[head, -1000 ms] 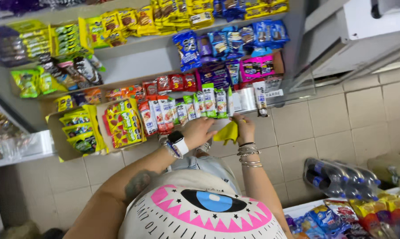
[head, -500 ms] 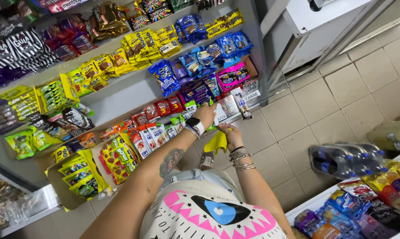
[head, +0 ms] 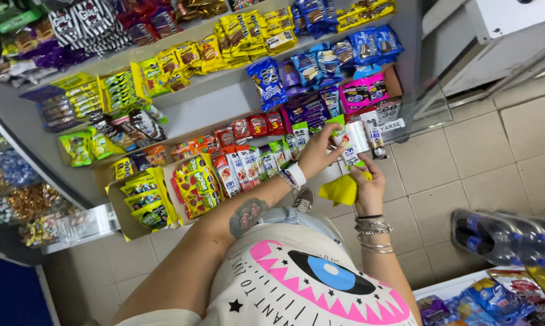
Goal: The person restocks candy and snack items on grocery shelves by hand, taking items from a cardboard box and placing them into designated slots or hanging them on racks.
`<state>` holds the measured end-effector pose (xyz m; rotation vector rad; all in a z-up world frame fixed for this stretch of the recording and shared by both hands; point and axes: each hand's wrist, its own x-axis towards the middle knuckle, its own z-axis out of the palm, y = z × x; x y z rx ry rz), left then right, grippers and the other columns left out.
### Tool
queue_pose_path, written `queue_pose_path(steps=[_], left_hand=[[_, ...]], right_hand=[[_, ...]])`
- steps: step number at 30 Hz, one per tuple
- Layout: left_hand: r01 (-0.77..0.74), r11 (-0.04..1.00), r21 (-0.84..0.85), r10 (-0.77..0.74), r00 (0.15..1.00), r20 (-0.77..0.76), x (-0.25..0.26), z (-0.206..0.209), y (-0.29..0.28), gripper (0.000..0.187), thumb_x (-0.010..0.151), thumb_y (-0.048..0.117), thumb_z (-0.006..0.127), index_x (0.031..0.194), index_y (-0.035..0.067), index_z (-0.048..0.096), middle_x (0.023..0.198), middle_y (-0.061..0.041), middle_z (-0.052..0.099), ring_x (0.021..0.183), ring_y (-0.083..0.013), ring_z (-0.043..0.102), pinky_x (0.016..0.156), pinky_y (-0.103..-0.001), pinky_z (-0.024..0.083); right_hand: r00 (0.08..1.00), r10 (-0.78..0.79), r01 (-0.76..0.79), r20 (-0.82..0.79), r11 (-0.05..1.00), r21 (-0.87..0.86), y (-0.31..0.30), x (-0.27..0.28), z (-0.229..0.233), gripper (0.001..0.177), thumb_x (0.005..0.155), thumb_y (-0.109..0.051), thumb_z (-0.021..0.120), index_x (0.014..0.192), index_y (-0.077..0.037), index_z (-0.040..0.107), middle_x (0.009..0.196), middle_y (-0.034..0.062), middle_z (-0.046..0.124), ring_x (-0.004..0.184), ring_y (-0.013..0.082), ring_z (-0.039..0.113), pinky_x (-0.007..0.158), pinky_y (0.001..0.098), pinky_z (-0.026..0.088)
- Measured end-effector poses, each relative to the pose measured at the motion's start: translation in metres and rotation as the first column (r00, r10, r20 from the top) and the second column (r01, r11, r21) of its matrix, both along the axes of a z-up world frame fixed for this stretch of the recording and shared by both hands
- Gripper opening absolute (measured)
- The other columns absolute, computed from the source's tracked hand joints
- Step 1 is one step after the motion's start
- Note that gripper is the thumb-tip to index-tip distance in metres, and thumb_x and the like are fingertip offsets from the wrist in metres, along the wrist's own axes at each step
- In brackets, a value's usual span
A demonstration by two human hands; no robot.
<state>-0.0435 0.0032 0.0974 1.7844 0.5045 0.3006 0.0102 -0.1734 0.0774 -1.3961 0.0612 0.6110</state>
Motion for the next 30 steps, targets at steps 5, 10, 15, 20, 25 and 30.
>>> queue_pose_path(steps=[5,10,15,20,25,30], left_hand=[[-0.122,0.948,-0.296,0.170,0.975,0.144,-0.054,0.056,0.009,0.084,0.092,0.014,0.076,0.160,0.015,0.026,0.111,-0.029,0.066,0.104,-0.0378,0.072,0.089,-0.041,0.059],[-0.190,0.952,-0.238,0.209,0.976,0.057,-0.104,0.054,0.026,0.053,0.087,0.026,0.086,0.134,0.014,0.065,0.103,-0.016,0.074,0.078,-0.0146,0.070,0.065,-0.026,0.059],[0.152,0.978,-0.141,-0.165,0.983,-0.081,-0.127,0.079,-0.002,0.056,0.089,0.041,0.077,0.133,0.008,0.063,0.110,-0.028,0.074,0.108,-0.0442,0.070,0.091,-0.053,0.057],[0.039,0.980,-0.195,-0.062,0.991,-0.115,-0.151,0.071,-0.002,0.049,0.096,0.042,0.070,0.126,0.004,0.062,0.105,-0.024,0.074,0.099,-0.0384,0.073,0.087,-0.049,0.059],[-0.204,0.887,-0.415,0.248,0.967,0.054,-0.176,0.055,-0.010,0.043,0.097,0.023,0.065,0.132,0.002,0.049,0.099,-0.021,0.070,0.088,-0.0293,0.070,0.082,-0.046,0.056],[-0.224,0.769,-0.599,0.413,0.889,0.198,-0.174,0.044,-0.024,0.033,0.097,0.011,0.063,0.126,0.004,0.049,0.088,-0.014,0.066,0.070,-0.0187,0.067,0.064,-0.033,0.056]], right_hand=[[0.923,0.286,-0.237,0.259,0.950,-0.203,-0.008,0.015,0.059,0.018,0.093,0.003,0.073,0.110,-0.002,0.073,0.096,0.0048,0.064,0.089,0.0123,0.058,0.083,0.0289,0.049],[0.813,0.434,-0.351,0.388,0.897,-0.267,0.008,0.033,0.064,0.005,0.098,-0.001,0.074,0.103,-0.001,0.072,0.108,0.0087,0.065,0.097,0.0140,0.054,0.095,0.0336,0.046],[0.644,0.661,-0.598,0.384,0.749,-0.286,0.052,0.015,0.124,0.002,0.099,-0.001,0.073,0.098,0.000,0.074,0.089,0.0075,0.064,0.090,0.0145,0.055,0.087,0.0332,0.046],[0.650,0.686,-0.564,0.326,0.724,-0.397,0.048,0.036,0.084,0.021,0.110,-0.026,0.067,0.103,-0.009,0.076,0.091,0.0087,0.069,0.092,0.0205,0.059,0.092,0.0368,0.044],[0.438,0.871,-0.429,0.221,0.419,-0.800,0.012,0.072,-0.040,0.038,0.106,-0.053,0.070,0.102,-0.017,0.078,0.085,0.0024,0.075,0.098,0.0292,0.070,0.088,0.0410,0.048],[0.694,0.716,-0.624,-0.075,0.547,-0.557,0.043,0.001,0.025,0.054,0.101,-0.058,0.067,0.088,-0.007,0.078,0.085,0.0086,0.077,0.086,0.0224,0.070,0.085,0.0353,0.051]])
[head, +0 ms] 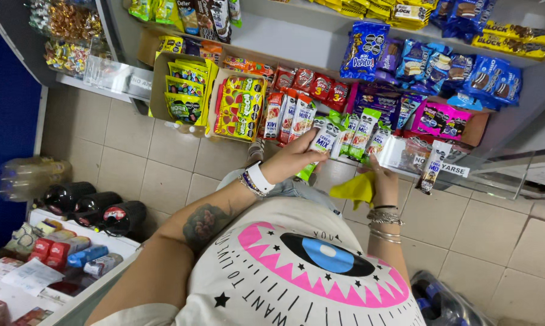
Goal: The person restocks candy and snack items on grocery shelves by hand, taking items from a cardboard box and placing them into designated slots or hanging them on racks.
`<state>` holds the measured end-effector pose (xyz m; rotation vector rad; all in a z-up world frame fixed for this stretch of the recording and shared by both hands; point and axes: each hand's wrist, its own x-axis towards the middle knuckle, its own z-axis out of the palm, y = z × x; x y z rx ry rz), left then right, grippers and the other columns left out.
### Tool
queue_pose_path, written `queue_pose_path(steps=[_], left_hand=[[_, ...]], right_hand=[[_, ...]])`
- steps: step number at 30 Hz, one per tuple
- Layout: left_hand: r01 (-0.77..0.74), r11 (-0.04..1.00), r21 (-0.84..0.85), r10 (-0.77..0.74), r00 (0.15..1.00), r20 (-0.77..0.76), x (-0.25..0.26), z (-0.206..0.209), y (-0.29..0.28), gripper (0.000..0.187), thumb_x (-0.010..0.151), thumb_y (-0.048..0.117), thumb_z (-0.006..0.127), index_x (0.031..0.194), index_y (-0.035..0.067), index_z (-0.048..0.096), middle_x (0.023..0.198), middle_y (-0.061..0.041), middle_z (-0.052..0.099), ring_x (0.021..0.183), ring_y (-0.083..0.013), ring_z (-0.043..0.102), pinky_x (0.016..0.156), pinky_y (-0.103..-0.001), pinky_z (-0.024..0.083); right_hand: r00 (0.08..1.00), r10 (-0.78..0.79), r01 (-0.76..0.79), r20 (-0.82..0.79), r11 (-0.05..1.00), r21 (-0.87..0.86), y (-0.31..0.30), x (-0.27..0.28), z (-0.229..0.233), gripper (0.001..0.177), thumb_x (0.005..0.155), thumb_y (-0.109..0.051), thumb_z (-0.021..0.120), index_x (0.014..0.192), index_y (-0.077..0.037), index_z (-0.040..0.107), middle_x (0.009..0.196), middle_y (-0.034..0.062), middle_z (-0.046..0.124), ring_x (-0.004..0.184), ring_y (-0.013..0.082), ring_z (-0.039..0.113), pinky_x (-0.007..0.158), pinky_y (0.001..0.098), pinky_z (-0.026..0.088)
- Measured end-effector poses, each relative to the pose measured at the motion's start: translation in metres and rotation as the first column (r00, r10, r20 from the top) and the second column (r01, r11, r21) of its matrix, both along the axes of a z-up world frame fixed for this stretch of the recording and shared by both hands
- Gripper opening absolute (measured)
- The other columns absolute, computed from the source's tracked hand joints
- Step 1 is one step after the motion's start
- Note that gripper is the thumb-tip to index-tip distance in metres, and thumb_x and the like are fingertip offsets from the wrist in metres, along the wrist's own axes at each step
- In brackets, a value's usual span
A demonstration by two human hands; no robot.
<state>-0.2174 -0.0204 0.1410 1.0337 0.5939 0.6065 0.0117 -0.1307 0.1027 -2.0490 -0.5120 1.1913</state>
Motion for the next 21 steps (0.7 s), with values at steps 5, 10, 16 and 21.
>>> queue_pose_path(steps=[5,10,16,21], left_hand=[[0.046,0.999,0.002,-0.046,0.997,-0.070,0.008,0.006,-0.004,0.031,0.105,0.025,0.060,0.120,-0.002,0.056,0.087,-0.011,0.063,0.069,-0.0134,0.063,0.062,-0.027,0.054],[-0.037,0.998,-0.043,0.028,0.983,-0.182,0.014,0.011,-0.006,0.054,0.093,0.020,0.073,0.132,-0.013,0.052,0.090,-0.012,0.062,0.073,-0.0144,0.065,0.063,-0.027,0.059],[0.160,0.970,0.180,-0.032,0.826,-0.562,0.027,0.040,0.005,0.077,0.091,0.052,0.070,0.140,-0.005,0.055,0.130,-0.029,0.065,0.127,-0.0420,0.061,0.105,-0.052,0.050],[0.103,0.841,0.532,0.122,0.920,-0.371,0.038,0.050,0.013,0.062,0.080,0.055,0.081,0.108,0.000,0.073,0.103,-0.020,0.073,0.103,-0.0396,0.072,0.090,-0.045,0.056]], right_hand=[[0.964,-0.217,0.234,-0.157,0.967,0.101,-0.007,-0.004,-0.046,0.034,0.100,-0.033,0.074,0.088,-0.002,0.074,0.075,0.0113,0.072,0.064,0.0163,0.067,0.062,0.0297,0.056],[0.906,-0.276,0.361,-0.322,0.900,0.245,-0.036,0.007,-0.062,0.023,0.101,-0.022,0.073,0.087,-0.005,0.066,0.074,0.0121,0.069,0.061,0.0151,0.067,0.057,0.0259,0.055],[0.960,-0.188,0.257,-0.206,0.884,0.392,-0.078,0.020,-0.041,0.024,0.100,-0.018,0.076,0.083,-0.009,0.062,0.076,0.0091,0.067,0.070,0.0136,0.067,0.063,0.0258,0.055],[0.990,-0.045,0.100,-0.135,0.896,0.433,-0.080,-0.005,0.039,0.022,0.088,-0.021,0.083,0.086,-0.004,0.070,0.070,0.0058,0.062,0.065,0.0099,0.059,0.060,0.0255,0.051]])
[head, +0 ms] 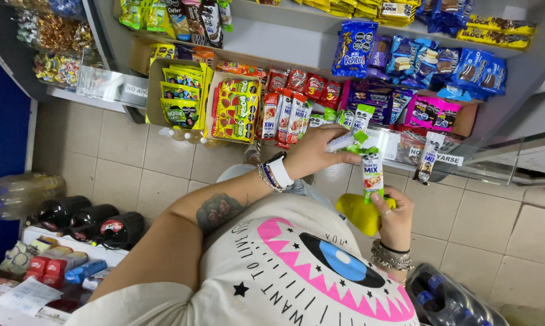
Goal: The person restocks candy and snack items on grocery shelves by hand, taking items from a cardboard box and placing them into designated slots or hanging them on racks.
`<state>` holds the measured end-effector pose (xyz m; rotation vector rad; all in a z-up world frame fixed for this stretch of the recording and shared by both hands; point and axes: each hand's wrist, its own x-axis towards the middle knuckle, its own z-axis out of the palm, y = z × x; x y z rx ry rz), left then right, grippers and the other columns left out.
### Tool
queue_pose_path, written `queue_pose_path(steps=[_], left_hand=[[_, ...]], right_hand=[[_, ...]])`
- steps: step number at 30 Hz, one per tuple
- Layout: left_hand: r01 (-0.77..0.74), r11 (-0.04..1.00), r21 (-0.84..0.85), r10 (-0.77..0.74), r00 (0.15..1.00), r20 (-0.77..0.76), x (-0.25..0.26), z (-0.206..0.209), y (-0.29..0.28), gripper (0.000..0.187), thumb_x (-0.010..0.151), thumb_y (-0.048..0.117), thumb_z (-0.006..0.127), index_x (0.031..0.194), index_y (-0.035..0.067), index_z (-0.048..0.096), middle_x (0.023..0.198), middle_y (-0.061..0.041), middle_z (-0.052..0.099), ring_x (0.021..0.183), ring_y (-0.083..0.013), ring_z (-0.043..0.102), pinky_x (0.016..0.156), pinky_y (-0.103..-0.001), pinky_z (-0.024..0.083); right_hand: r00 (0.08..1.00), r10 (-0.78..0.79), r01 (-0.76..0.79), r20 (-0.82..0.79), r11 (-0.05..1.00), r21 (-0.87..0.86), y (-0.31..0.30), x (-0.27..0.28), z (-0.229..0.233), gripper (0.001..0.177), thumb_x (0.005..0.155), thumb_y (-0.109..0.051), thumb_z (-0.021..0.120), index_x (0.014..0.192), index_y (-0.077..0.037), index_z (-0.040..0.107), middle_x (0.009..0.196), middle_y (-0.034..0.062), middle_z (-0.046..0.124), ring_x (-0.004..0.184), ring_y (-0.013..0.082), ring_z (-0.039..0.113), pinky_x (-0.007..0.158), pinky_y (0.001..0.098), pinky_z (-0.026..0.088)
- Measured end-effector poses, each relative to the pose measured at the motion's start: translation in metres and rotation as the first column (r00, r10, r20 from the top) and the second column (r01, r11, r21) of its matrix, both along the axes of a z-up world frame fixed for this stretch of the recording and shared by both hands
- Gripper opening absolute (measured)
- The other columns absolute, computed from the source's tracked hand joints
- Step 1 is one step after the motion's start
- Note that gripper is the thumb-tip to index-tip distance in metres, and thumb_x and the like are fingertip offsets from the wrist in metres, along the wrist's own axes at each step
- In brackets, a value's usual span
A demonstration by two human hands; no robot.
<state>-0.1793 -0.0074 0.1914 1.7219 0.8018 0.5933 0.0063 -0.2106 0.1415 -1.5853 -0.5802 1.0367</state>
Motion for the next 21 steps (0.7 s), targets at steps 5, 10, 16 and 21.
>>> queue_pose_path(steps=[5,10,16,21], left_hand=[[-0.075,0.995,0.068,0.067,0.990,0.122,-0.006,0.012,-0.004,0.036,0.085,0.035,0.080,0.103,0.004,0.073,0.090,-0.013,0.074,0.092,-0.0310,0.073,0.080,-0.038,0.057],[-0.182,0.962,0.202,0.156,0.978,0.137,-0.018,0.010,-0.005,0.033,0.087,0.025,0.077,0.112,0.004,0.069,0.091,-0.016,0.072,0.092,-0.0373,0.072,0.081,-0.044,0.057],[-0.295,0.912,0.286,0.272,0.955,0.118,-0.040,0.009,-0.005,0.037,0.094,0.028,0.070,0.120,0.002,0.062,0.098,-0.021,0.070,0.099,-0.0413,0.070,0.086,-0.049,0.056],[-0.286,0.957,-0.041,0.288,0.929,0.233,-0.061,0.075,-0.008,0.038,0.101,0.035,0.062,0.106,-0.002,0.063,0.079,-0.018,0.066,0.080,-0.0252,0.067,0.076,-0.041,0.054]], right_hand=[[0.985,0.121,-0.119,0.120,0.993,-0.021,0.015,-0.017,0.055,0.020,0.084,-0.018,0.085,0.087,-0.002,0.073,0.066,0.0055,0.060,0.064,0.0091,0.051,0.058,0.0250,0.045],[0.975,0.183,-0.181,0.123,0.983,-0.028,0.028,-0.025,0.072,0.021,0.077,-0.016,0.089,0.085,-0.002,0.075,0.063,0.0053,0.062,0.061,0.0083,0.050,0.056,0.0240,0.044],[0.949,0.309,-0.308,0.064,0.951,-0.016,0.037,-0.033,0.076,0.012,0.081,-0.006,0.083,0.080,0.000,0.072,0.060,0.0096,0.067,0.059,0.0084,0.054,0.059,0.0233,0.046],[0.923,0.383,-0.382,-0.032,0.923,0.052,0.043,-0.025,0.062,0.012,0.084,-0.006,0.080,0.082,-0.001,0.070,0.065,0.0116,0.070,0.062,0.0136,0.064,0.064,0.0258,0.051]])
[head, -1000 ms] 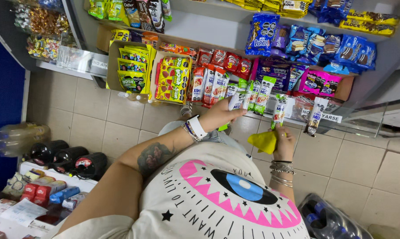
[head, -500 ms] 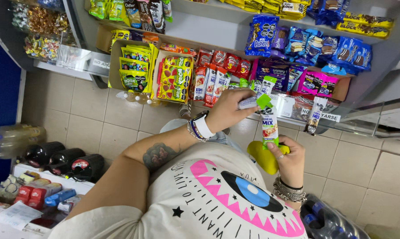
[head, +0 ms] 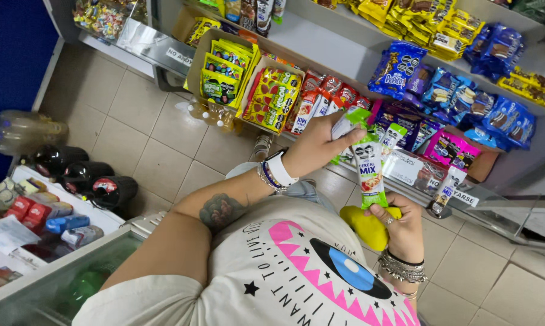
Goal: The person restocks candy and snack items on grocery shelves by hand, taking items from a cardboard box and placing them into designated slots or hanging them on racks.
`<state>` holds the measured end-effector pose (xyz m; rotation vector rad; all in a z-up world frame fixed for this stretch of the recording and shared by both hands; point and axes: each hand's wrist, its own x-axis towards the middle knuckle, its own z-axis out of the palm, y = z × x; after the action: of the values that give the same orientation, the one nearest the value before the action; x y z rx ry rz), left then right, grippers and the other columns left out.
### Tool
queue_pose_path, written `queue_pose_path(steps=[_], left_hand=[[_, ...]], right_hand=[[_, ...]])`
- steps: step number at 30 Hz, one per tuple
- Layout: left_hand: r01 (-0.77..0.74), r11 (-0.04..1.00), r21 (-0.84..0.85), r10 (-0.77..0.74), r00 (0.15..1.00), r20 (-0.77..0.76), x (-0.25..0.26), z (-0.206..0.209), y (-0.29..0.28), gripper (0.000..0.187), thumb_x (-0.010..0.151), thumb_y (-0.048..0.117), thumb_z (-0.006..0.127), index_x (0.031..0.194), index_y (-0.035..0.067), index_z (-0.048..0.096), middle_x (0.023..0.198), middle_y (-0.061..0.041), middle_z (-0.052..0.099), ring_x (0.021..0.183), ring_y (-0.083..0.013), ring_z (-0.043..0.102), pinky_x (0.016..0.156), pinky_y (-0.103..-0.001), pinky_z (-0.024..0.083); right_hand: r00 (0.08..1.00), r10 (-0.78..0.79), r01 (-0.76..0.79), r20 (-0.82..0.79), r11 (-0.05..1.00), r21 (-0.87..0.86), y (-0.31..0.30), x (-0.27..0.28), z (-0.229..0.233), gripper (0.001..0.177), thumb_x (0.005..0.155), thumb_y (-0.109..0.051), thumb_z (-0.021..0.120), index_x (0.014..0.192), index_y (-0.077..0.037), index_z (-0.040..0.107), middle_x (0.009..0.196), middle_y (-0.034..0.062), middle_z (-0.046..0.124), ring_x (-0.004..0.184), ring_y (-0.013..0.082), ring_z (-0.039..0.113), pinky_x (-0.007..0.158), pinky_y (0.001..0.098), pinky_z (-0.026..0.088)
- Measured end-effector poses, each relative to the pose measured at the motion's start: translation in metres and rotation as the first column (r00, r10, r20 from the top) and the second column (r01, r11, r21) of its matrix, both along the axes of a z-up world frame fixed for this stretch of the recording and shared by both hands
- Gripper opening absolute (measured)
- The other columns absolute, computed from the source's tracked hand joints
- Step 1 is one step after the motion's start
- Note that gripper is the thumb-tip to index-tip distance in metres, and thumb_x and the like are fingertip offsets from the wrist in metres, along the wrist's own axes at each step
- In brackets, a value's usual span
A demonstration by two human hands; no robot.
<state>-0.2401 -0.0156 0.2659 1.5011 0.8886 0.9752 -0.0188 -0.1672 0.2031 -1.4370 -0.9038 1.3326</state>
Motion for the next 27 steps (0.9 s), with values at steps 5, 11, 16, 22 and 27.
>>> queue_pose_path(steps=[5,11,16,22,27], left_hand=[[0.036,0.943,-0.330,0.034,0.978,0.204,0.012,-0.035,-0.016,0.059,0.085,0.052,0.079,0.106,0.000,0.061,0.080,-0.013,0.067,0.077,-0.0240,0.068,0.075,-0.037,0.056],[-0.079,0.920,-0.384,0.141,0.981,0.135,-0.002,-0.023,-0.013,0.045,0.080,0.039,0.083,0.105,0.005,0.067,0.093,-0.006,0.074,0.091,-0.0156,0.069,0.083,-0.033,0.055],[-0.090,0.957,-0.276,0.038,0.981,-0.188,0.002,-0.034,-0.011,0.053,0.078,0.055,0.071,0.116,0.017,0.067,0.094,0.000,0.074,0.079,-0.0134,0.065,0.067,-0.028,0.051],[0.119,0.992,-0.036,-0.124,0.944,-0.306,-0.006,-0.066,-0.004,0.045,0.088,0.023,0.071,0.127,0.002,0.060,0.102,-0.028,0.073,0.104,-0.0474,0.072,0.089,-0.054,0.059],[0.283,0.905,-0.319,-0.331,0.937,-0.108,-0.054,-0.029,0.020,0.052,0.091,0.035,0.067,0.122,-0.006,0.061,0.100,-0.029,0.070,0.095,-0.0402,0.073,0.087,-0.048,0.060]], right_hand=[[0.999,0.032,-0.032,0.000,0.999,0.037,0.018,-0.030,0.009,0.013,0.088,-0.010,0.078,0.089,0.000,0.070,0.071,0.0129,0.071,0.070,0.0141,0.066,0.073,0.0280,0.052],[0.943,-0.008,-0.050,0.333,0.985,0.166,0.032,-0.021,0.022,0.024,0.101,-0.026,0.067,0.099,-0.002,0.067,0.082,0.0106,0.068,0.073,0.0181,0.064,0.076,0.0325,0.050],[0.884,-0.329,0.102,0.333,0.830,0.548,0.056,-0.039,0.015,0.053,0.100,-0.061,0.059,0.094,-0.008,0.057,0.077,0.0045,0.061,0.069,0.0147,0.061,0.067,0.0254,0.047],[0.754,-0.493,-0.072,0.434,0.595,0.801,0.118,-0.063,-0.023,0.072,0.073,-0.055,0.100,0.091,0.007,0.068,0.063,0.0085,0.063,0.049,0.0203,0.051,0.057,0.0347,0.046],[0.694,-0.479,0.053,0.537,0.778,0.626,0.167,-0.051,-0.006,0.071,0.103,-0.068,0.068,0.116,0.002,0.067,0.087,0.0159,0.066,0.065,0.0240,0.054,0.064,0.0357,0.044]])
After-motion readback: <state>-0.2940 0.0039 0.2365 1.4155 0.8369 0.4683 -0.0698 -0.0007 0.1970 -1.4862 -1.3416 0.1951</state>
